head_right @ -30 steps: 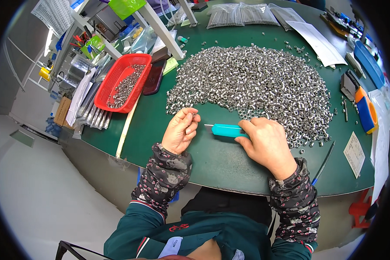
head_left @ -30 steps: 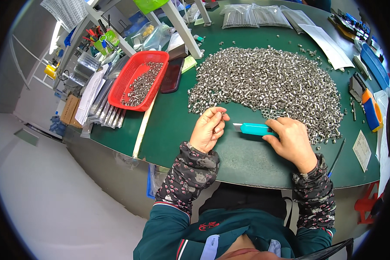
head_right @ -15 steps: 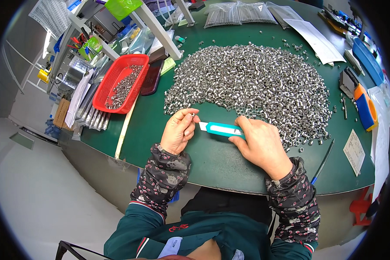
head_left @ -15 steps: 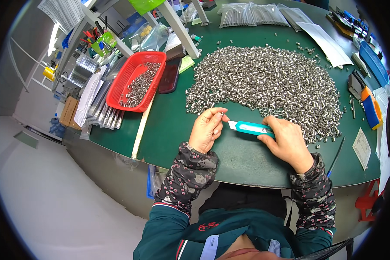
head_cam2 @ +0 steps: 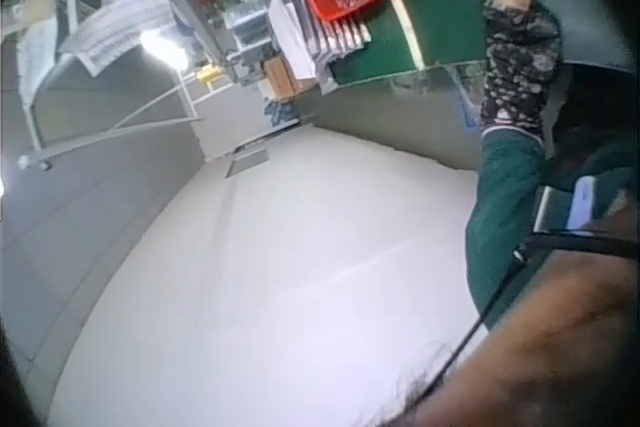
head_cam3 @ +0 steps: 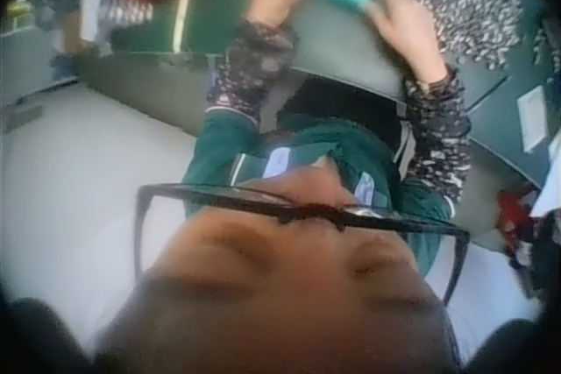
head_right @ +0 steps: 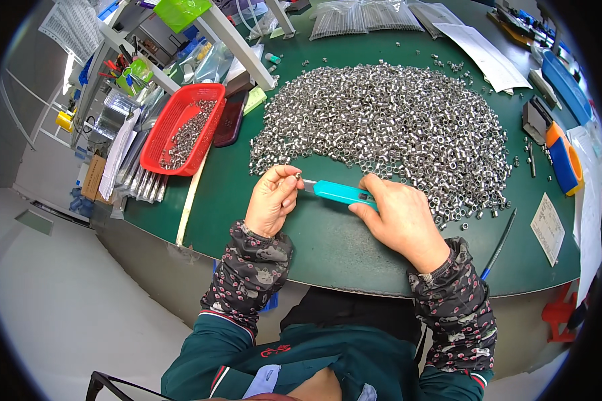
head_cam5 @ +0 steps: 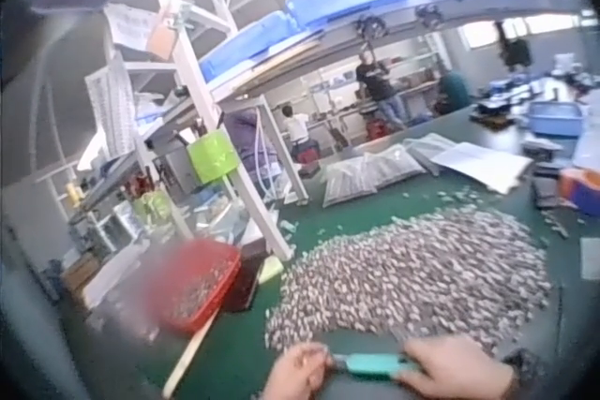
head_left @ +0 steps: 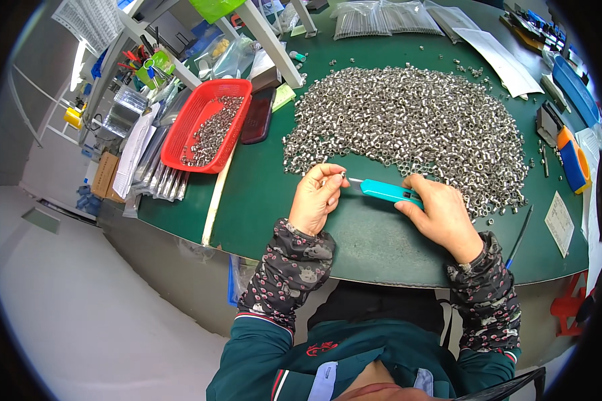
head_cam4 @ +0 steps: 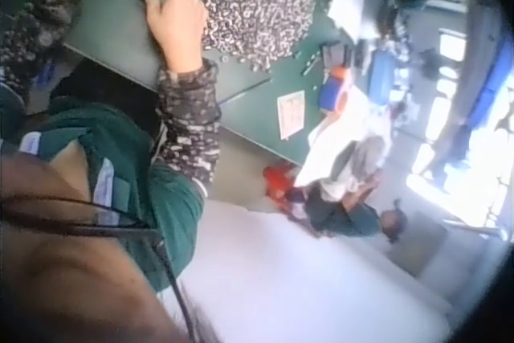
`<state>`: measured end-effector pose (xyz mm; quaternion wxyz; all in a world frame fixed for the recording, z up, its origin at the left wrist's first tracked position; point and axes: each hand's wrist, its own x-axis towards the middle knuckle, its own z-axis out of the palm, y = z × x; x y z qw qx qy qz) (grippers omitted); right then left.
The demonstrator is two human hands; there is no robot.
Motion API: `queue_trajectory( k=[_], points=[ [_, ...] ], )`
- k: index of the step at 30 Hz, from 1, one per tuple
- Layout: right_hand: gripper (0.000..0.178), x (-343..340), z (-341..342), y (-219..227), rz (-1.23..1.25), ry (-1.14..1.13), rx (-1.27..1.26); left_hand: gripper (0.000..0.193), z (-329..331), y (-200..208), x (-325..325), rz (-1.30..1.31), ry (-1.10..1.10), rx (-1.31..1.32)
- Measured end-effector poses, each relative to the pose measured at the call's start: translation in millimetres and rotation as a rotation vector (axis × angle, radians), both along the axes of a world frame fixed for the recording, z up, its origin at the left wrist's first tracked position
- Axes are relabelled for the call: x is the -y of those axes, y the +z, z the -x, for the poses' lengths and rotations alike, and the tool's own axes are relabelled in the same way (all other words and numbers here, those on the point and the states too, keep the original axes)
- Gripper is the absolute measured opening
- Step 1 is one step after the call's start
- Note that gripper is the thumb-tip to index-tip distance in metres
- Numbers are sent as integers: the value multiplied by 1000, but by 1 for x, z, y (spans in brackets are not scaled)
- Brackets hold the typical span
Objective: Inspecting and cleaning small metal components using a utility knife at a workbench.
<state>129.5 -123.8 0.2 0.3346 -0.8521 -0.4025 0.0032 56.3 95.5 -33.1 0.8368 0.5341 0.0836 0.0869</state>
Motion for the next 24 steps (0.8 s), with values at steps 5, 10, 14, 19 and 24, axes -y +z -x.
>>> queue_trajectory(
  k=[5,10,14,19,24],
  points=[
    [26,-1,0,0,8,4,-26,15,1,0,1,-88,17,-9],
    [26,-1,0,1,8,11,-38,15,1,0,3,-96,3,-8],
    [25,-2,1,-1,34,7,-2,15,1,-2,2,-126,-28,-45],
    [22,-5,3,-3,-149,-87,190,13,2,-1,-1,19,-48,-79],
    [22,3,-10,0,-279,-200,140,10,1,-4,-4,97,-99,-24]
  ],
)
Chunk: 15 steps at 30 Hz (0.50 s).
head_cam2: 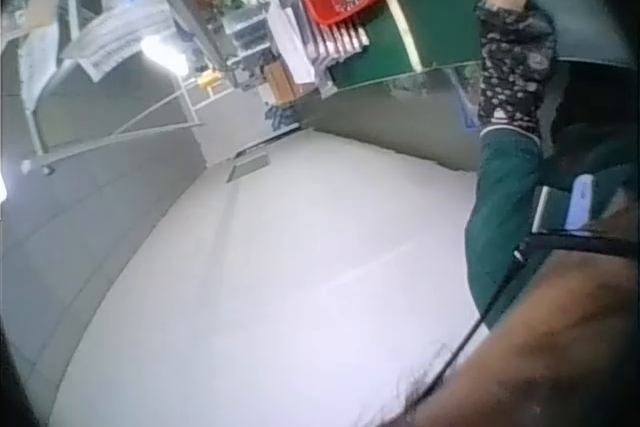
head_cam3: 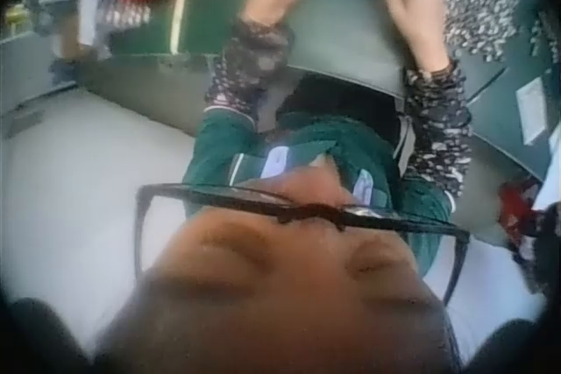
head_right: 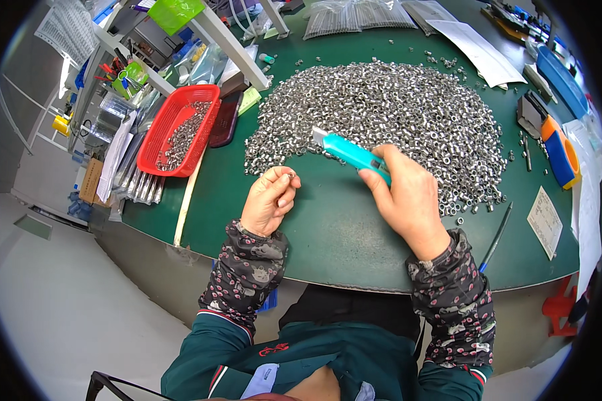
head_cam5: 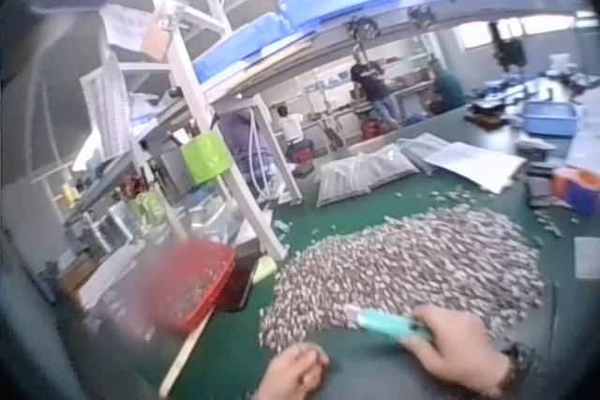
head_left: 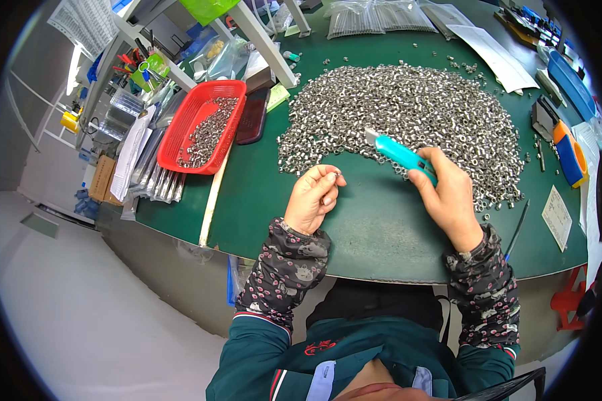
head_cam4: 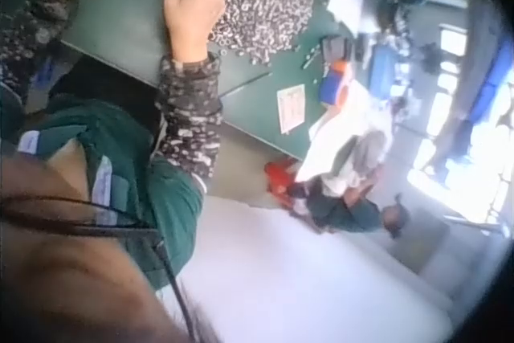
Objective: Inspecting and cleaning small metal components using a utility knife at a workbench.
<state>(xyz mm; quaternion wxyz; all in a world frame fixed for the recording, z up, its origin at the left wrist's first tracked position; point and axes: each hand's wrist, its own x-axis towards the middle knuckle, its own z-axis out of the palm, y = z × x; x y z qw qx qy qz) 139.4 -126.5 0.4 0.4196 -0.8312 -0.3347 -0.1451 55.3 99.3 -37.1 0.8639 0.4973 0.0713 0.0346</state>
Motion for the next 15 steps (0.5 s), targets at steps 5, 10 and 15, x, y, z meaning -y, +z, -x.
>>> queue_trajectory(
  k=[5,10,15],
  points=[
    [24,9,-16,0,-230,-103,-138,10,-4,10,7,170,-106,-11],
    [26,12,-22,2,-341,-104,-212,13,-19,28,39,-143,-203,-168],
    [24,11,-19,3,-384,-92,-171,10,-45,15,71,-1021,-14,33]
  ],
)
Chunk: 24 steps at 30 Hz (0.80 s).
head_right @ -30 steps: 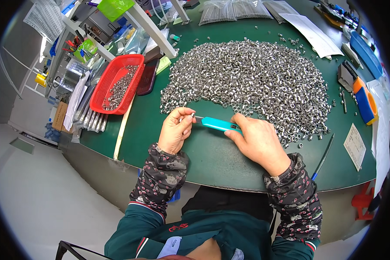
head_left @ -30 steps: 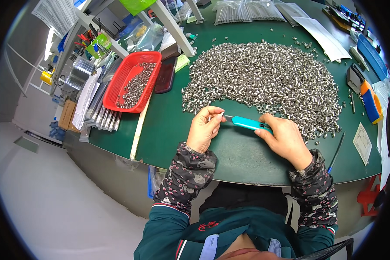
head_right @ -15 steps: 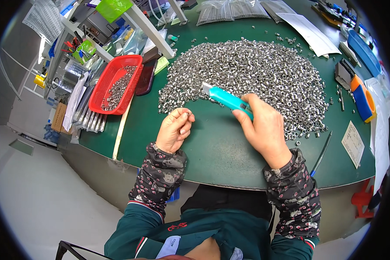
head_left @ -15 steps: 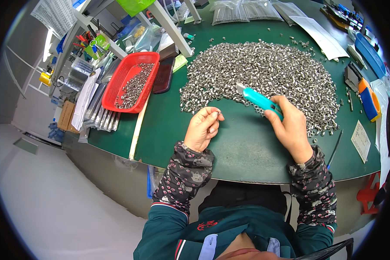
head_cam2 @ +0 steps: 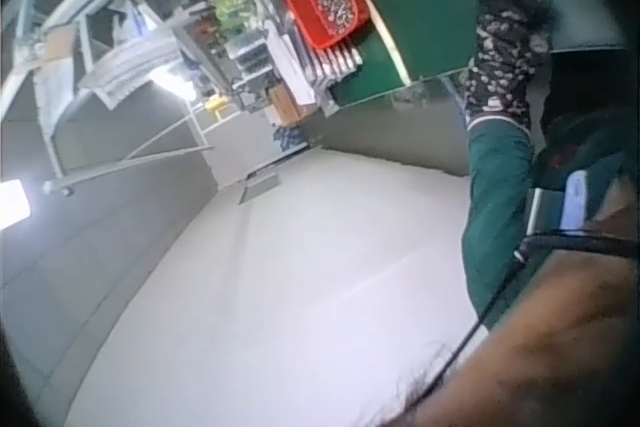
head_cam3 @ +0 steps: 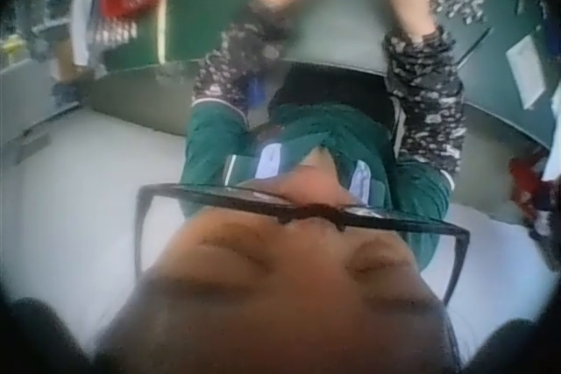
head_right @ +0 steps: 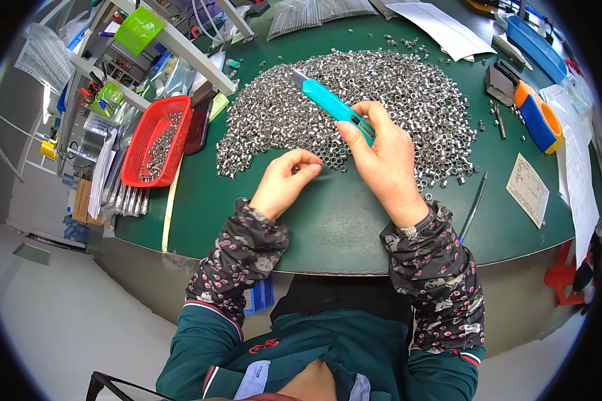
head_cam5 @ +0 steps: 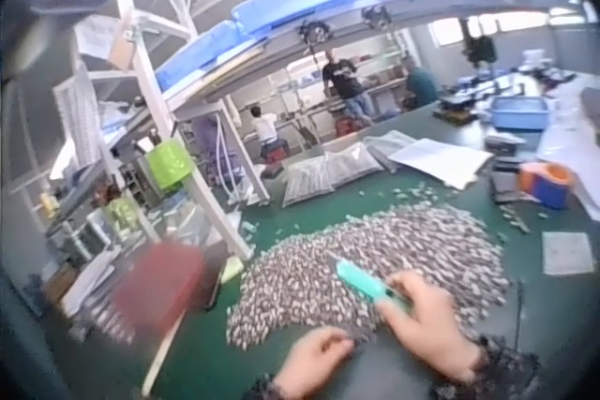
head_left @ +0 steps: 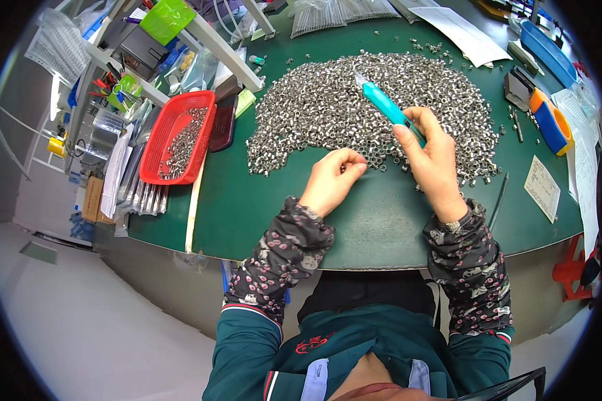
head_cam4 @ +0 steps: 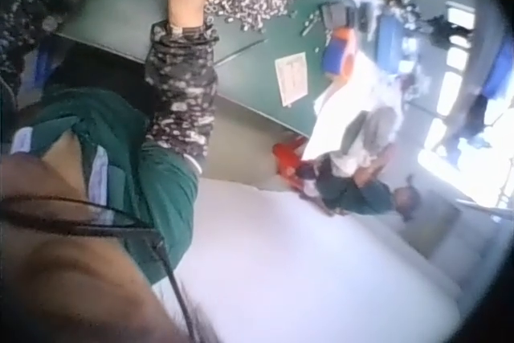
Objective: Inspecting and cleaning small metal components using a utility knife at a workbench.
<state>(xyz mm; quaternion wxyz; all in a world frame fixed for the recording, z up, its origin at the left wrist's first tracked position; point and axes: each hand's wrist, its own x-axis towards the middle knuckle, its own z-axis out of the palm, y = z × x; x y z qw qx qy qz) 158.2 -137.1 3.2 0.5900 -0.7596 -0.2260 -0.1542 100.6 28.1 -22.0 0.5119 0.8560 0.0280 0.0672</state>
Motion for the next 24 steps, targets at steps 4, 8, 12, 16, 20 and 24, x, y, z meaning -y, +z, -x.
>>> queue_trajectory(
  k=[4,8,12,16,20,24],
  points=[
    [23,0,1,0,1,22,-3,10,-6,2,13,-376,33,66],
    [23,-1,1,-1,8,43,-9,8,-10,-6,16,-424,61,95],
    [22,-3,1,-3,14,34,44,7,-10,-6,13,-434,49,160],
    [22,-2,3,0,64,56,-6,9,4,7,-11,356,-18,-89],
    [21,-4,8,0,138,68,42,6,25,12,-29,924,-29,-165],
    [23,-7,13,-2,268,148,116,10,40,3,-46,1117,-19,-91]
  ],
)
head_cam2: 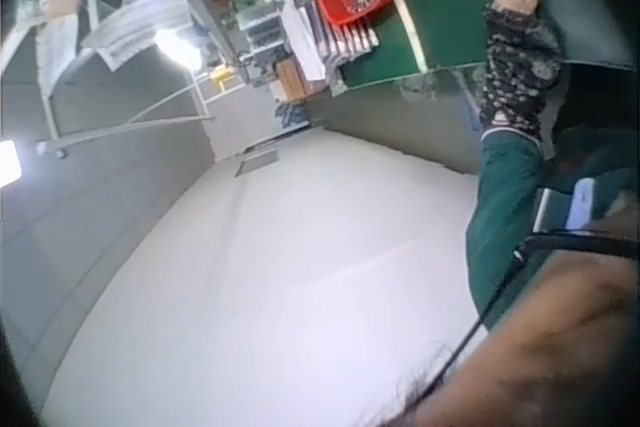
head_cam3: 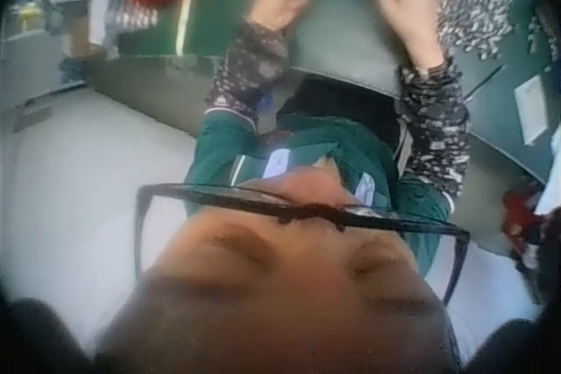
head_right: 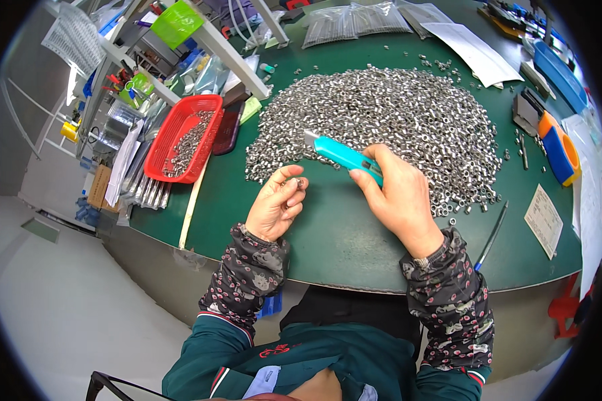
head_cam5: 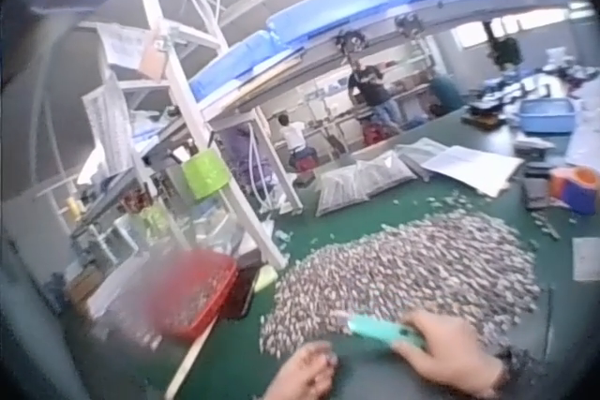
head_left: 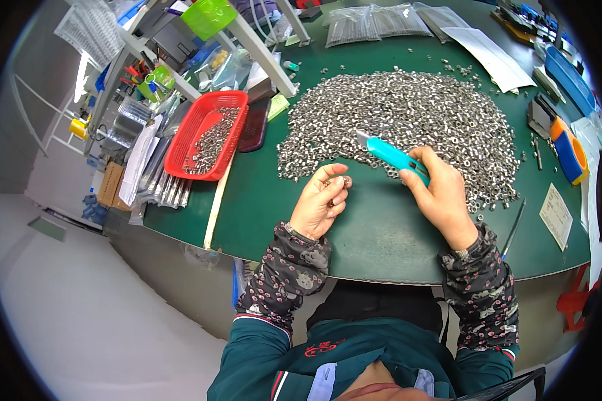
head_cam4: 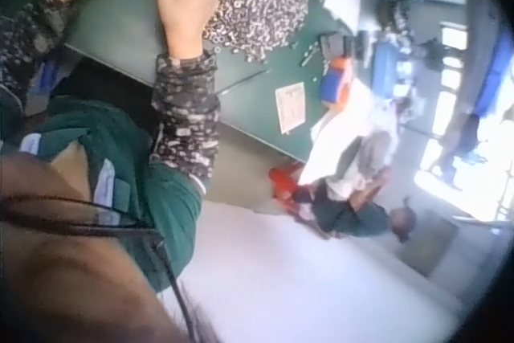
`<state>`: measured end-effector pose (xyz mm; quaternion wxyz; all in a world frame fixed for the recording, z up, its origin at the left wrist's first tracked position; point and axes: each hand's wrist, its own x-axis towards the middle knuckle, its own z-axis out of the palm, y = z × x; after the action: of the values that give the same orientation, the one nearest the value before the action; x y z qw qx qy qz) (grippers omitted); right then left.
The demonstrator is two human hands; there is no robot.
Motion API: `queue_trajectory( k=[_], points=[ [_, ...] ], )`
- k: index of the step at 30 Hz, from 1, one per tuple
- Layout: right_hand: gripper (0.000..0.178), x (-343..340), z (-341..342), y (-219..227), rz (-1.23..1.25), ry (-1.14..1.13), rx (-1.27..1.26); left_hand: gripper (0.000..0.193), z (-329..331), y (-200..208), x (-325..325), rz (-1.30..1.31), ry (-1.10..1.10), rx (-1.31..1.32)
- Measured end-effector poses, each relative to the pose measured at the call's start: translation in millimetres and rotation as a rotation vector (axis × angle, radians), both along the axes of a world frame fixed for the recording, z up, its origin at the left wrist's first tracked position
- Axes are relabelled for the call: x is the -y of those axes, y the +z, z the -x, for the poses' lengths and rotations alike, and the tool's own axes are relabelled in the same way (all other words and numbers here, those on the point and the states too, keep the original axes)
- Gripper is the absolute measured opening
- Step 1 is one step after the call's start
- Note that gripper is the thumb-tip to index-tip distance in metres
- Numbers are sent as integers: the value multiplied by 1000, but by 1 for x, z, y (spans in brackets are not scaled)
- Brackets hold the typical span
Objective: Inspecting and cleaning small metal components using a utility knife at a workbench.
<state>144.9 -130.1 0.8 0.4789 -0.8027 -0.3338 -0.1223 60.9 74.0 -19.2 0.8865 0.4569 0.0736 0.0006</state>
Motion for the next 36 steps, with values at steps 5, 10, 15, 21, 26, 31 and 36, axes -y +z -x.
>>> queue_trajectory(
  k=[5,10,15,21,26,31,36],
  points=[
    [23,-3,5,0,140,66,5,14,4,-19,-13,83,50,69],
    [23,-4,7,1,277,178,-13,14,2,-22,-16,137,74,80],
    [22,-4,8,-1,310,210,-9,15,1,-22,-16,138,92,49],
    [23,-6,8,-3,321,243,-51,13,2,-23,-16,143,85,66],
    [23,-7,8,-4,336,248,-92,12,1,-23,-15,128,83,73],
    [23,-7,10,-3,351,258,-146,12,3,-25,-15,91,97,66],
    [22,-9,11,-5,345,230,-77,12,4,-22,-11,16,170,47]
  ],
)
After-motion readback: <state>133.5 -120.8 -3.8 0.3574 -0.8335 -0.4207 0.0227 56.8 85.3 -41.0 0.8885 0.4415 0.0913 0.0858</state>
